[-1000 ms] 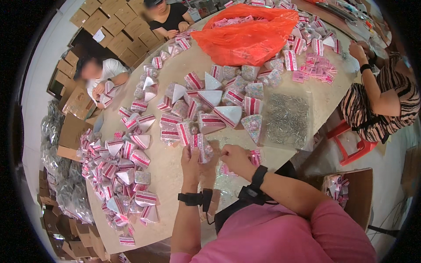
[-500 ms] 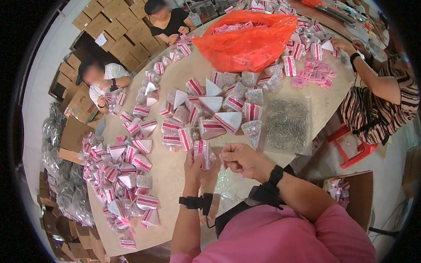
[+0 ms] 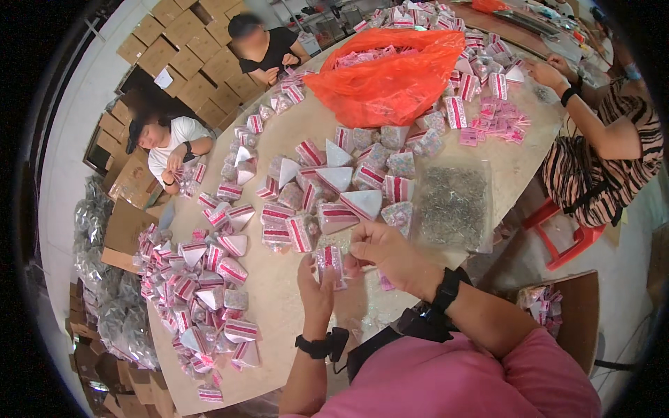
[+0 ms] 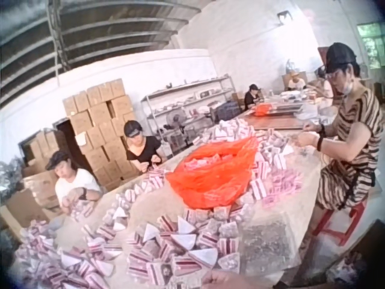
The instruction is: Packing small objects into plastic bags and arranging them on a table.
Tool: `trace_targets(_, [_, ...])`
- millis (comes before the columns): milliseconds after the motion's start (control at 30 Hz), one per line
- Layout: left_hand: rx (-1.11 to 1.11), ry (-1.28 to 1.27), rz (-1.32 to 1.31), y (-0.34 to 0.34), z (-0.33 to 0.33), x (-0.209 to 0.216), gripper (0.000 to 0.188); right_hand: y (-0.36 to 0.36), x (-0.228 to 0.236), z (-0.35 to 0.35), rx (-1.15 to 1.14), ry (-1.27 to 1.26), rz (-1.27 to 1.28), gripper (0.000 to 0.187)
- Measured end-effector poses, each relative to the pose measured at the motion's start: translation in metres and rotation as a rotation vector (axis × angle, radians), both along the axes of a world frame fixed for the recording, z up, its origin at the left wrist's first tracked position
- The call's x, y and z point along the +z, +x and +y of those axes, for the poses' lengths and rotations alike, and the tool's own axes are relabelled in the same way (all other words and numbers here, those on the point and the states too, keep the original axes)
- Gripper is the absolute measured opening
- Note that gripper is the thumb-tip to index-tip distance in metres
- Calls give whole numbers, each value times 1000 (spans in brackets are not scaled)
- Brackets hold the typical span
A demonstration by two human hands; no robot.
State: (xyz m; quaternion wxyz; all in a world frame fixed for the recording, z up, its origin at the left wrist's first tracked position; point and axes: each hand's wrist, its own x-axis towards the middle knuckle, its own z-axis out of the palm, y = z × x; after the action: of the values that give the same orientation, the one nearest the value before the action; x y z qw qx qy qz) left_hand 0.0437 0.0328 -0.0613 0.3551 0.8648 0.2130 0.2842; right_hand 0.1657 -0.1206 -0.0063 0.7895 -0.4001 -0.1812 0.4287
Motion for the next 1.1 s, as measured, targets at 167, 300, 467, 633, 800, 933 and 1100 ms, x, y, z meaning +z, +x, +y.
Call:
trace_targets(167, [-331, -123, -132, -8, -24, 68, 52, -6, 9, -2, 43, -120, -48, 7])
trace_targets(300, [-507, 72, 25, -7, -20, 80, 58, -9, 12, -9, 161, -184, -43, 8])
trace_targets(467, [-494, 157, 66, -11, -28, 98, 50, -3, 13, -15, 340, -217, -35, 8])
trace_targets(633, [-564, 292, 148, -21, -26, 94, 23, -4, 2, -18, 458, -153, 27, 9])
trace_targets(800, [-466, 60, 113, -29, -31, 71, 10, -19, 0, -13, 402, -251, -213, 12])
trace_targets(933, [-329, -792, 174, -36, -40, 56, 17, -36, 8, -23, 198, -347, -846, 15])
trace_targets(1100, [-305, -1141, 94, -42, -52, 34, 18, -41, -11, -30, 25, -301, -1490, 13])
